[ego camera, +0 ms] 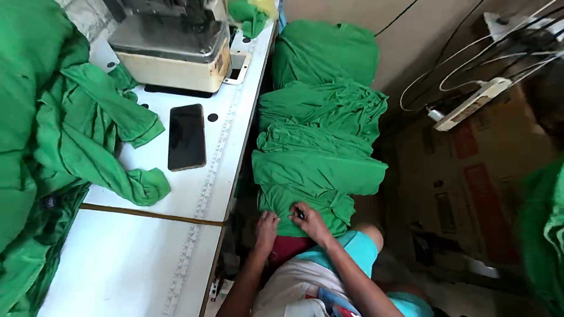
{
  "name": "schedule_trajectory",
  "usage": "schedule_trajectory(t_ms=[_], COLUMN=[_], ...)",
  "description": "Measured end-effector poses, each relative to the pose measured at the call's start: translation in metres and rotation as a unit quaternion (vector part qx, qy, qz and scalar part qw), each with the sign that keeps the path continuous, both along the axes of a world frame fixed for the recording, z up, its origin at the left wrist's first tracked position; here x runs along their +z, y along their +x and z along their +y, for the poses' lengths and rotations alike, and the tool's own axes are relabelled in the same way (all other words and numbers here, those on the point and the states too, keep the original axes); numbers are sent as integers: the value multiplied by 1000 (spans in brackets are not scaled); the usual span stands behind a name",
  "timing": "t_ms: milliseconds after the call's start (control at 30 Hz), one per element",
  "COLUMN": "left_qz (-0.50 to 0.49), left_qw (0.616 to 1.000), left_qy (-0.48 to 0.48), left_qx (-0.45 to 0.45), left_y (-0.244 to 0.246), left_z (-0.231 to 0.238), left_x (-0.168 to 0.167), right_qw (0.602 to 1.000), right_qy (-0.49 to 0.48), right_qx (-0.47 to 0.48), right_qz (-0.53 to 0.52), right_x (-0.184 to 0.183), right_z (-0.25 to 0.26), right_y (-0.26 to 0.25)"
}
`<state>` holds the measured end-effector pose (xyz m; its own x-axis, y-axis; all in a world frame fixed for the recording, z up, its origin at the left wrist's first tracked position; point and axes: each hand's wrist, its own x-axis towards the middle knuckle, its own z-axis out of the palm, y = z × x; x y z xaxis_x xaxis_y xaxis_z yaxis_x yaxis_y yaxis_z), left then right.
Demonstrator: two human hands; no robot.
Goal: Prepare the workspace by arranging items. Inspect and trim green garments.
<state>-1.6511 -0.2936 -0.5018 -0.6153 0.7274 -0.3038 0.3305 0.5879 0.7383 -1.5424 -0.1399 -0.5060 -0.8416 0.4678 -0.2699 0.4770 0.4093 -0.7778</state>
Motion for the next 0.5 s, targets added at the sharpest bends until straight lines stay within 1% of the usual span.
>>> schedule_trajectory(t_ms=[67, 167, 233, 300, 333, 400, 500], left_qz=[10, -39, -70, -78, -76, -63, -28], left_qw=[1000, 997, 995, 994, 994, 994, 992], left_qy=[19, 51, 65, 67, 68, 79, 109], left_qx=[18, 33, 34, 30, 30, 39, 61], left_y=[-4, -13, -17, -18, -18, -16, -13], left_z=[0, -10, -15, -19, -18, -18, -18], left_x=[-2, -4, -4, -6, -6, -8, -14], right_qw=[1000, 998, 997, 996, 997, 997, 982], right_qy=[-19, -44, -65, -78, -70, -34, 21], right_qx=[-18, -42, -41, -17, 6, 64, 131], right_qz=[1, 16, 33, 34, 21, -37, -132], right_x=[-3, 6, 14, 14, 14, 19, 32], right_z=[2, 2, -4, -12, -14, -17, -18], right_y=[1, -1, -6, -11, -13, -17, -26])
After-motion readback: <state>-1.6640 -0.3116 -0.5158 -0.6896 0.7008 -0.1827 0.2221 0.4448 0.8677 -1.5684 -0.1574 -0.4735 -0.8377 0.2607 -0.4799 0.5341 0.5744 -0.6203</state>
